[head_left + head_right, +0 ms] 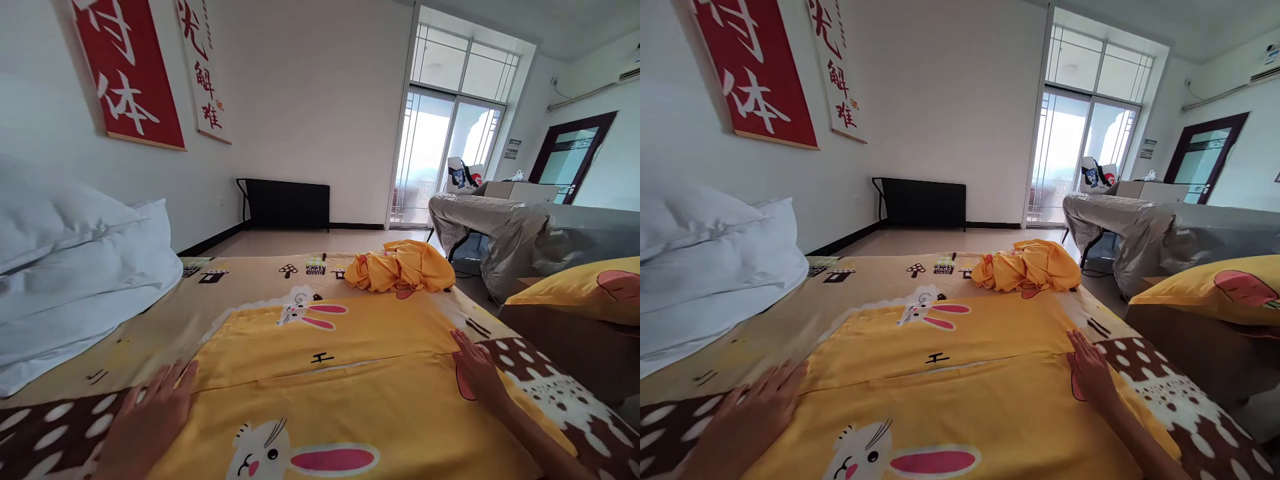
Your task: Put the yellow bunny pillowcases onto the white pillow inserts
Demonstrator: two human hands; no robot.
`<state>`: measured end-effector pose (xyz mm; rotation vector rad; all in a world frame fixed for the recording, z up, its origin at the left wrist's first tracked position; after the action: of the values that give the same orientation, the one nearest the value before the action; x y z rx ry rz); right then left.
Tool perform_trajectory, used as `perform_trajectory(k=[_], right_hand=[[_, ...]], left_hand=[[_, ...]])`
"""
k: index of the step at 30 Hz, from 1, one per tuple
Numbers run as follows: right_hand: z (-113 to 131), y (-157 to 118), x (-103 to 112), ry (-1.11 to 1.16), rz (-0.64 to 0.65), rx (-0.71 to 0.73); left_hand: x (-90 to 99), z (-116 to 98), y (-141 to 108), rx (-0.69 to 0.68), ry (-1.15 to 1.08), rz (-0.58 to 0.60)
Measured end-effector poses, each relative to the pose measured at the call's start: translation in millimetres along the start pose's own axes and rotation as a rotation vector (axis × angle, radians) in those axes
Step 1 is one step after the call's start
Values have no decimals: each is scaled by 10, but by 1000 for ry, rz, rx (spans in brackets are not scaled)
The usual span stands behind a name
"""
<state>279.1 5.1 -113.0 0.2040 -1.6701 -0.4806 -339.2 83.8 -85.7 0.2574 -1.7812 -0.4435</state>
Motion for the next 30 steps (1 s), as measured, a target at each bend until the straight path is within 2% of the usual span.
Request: perform_trajectory(k=[2,3,6,8,10,12,15,19,25,30], right_hand=[[424,-53,220,125,33,136],[713,-82,354,177,61,254],[1690,-215,790,298,144,693],[2218,-258,970,346,184,868],[2577,-217,994,334,175,900],[2747,-125,872,301,151,811],[2737,-33,563,325,166,631],[2636,-57,207,363,236,572],[2632,-100,-120,213,346,568],[2617,-108,-133,142,401,551]], left_hand=[[53,-384,53,-82,115,10],[40,-619,94,-127,115,61],[-42,-1425,250,-249,-50,233],[-143,-1944,367,-314,-162,325],[-286,-2329,492,-337,-213,362],[-490,-2550,590,-324,-245,384],[-843,-2640,624,-297,-288,420],[-1178,-2568,544,-307,-338,478],[-1289,-2512,520,-345,-386,562],[-1314,-2520,536,-370,-395,660]])
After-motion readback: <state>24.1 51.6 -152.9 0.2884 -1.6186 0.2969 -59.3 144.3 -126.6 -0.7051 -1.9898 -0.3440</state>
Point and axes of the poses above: each hand's wrist, its own y-axis towards the middle knuckle, its own x-axis out of the back of the hand, z = x × y, the point moved 8 cm from there along y, towards the middle knuckle, and after that the axes turned 12 degrees about -y, right-handed, at the moved point
